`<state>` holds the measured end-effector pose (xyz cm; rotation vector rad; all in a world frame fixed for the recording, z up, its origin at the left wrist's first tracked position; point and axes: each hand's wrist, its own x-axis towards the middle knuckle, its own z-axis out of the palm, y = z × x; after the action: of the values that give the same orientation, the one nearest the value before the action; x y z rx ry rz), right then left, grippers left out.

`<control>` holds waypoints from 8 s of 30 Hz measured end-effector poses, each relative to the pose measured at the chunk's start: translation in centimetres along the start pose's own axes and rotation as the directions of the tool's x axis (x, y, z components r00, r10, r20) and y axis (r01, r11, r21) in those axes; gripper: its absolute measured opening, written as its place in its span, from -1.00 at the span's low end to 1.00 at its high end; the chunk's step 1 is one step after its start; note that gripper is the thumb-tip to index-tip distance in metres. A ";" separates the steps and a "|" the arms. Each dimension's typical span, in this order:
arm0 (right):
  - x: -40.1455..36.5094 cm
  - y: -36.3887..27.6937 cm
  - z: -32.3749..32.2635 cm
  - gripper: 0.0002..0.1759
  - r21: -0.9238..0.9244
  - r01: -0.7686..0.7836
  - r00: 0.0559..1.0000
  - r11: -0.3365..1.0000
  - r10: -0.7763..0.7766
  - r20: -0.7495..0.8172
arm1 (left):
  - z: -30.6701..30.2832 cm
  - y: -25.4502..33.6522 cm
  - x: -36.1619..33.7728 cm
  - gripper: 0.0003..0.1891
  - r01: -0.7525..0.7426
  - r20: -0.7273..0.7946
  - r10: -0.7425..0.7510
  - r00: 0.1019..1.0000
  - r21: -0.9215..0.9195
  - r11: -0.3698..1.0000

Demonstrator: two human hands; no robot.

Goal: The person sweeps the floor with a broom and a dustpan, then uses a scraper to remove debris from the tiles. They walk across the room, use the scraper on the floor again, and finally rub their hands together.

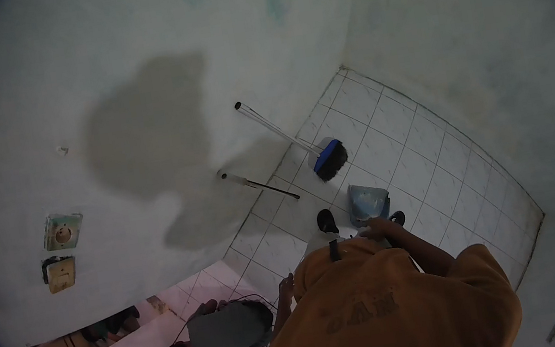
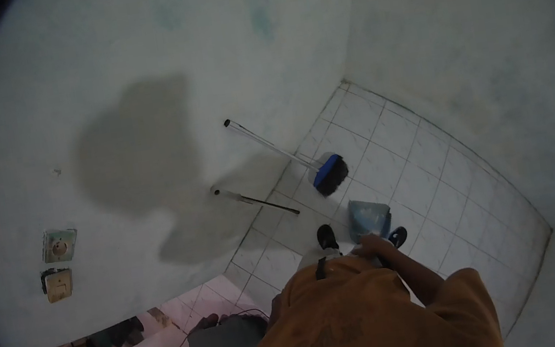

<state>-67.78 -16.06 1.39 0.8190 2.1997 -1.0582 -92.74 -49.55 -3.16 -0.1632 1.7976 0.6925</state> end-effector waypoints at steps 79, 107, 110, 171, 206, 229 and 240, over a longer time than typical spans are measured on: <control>-38.3 9.2 45.9 -0.48 0.007 0.932 0.191 -0.361 0.508 0.840 | 91.4 -8.8 -21.8 -0.78 -0.878 0.642 -0.636 0.429 0.131 -0.461; -71.7 28.9 65.8 -0.53 0.022 0.999 -0.031 0.036 0.263 0.964 | 122.7 -42.7 -41.4 -0.77 -0.328 0.109 -0.976 -0.186 -0.944 -0.043; -73.0 30.6 67.1 -0.54 -0.012 1.000 0.006 0.024 0.249 0.968 | 125.5 -43.7 -42.2 -0.78 -0.292 0.135 -0.989 -0.055 -0.950 -0.113; -132.8 16.1 72.2 -0.45 0.942 -0.206 -0.941 0.264 -0.319 -0.116 | 122.5 -121.0 -64.7 -0.83 -0.968 -0.491 -0.835 -0.249 0.102 0.229; -137.3 15.1 75.2 -0.59 0.978 -0.023 -0.882 -0.206 -0.456 -0.117 | 115.5 -126.1 -74.4 -0.81 -0.713 -0.268 -0.927 0.261 -0.701 0.002; -117.9 22.5 87.5 -0.49 0.107 0.989 -0.052 0.105 -0.427 0.903 | 120.4 -131.5 -66.7 -0.76 -0.855 -0.418 -0.837 0.354 -0.508 -0.107; -91.7 43.6 86.7 -0.38 -0.456 0.613 0.680 0.645 -0.137 0.720 | 117.7 -129.3 -71.3 -0.75 -0.760 -0.400 -0.873 0.279 -0.648 0.054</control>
<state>42.79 -90.84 -1.40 -0.3717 1.9296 -0.4853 86.38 -109.04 -7.63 -2.4295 1.6902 2.1275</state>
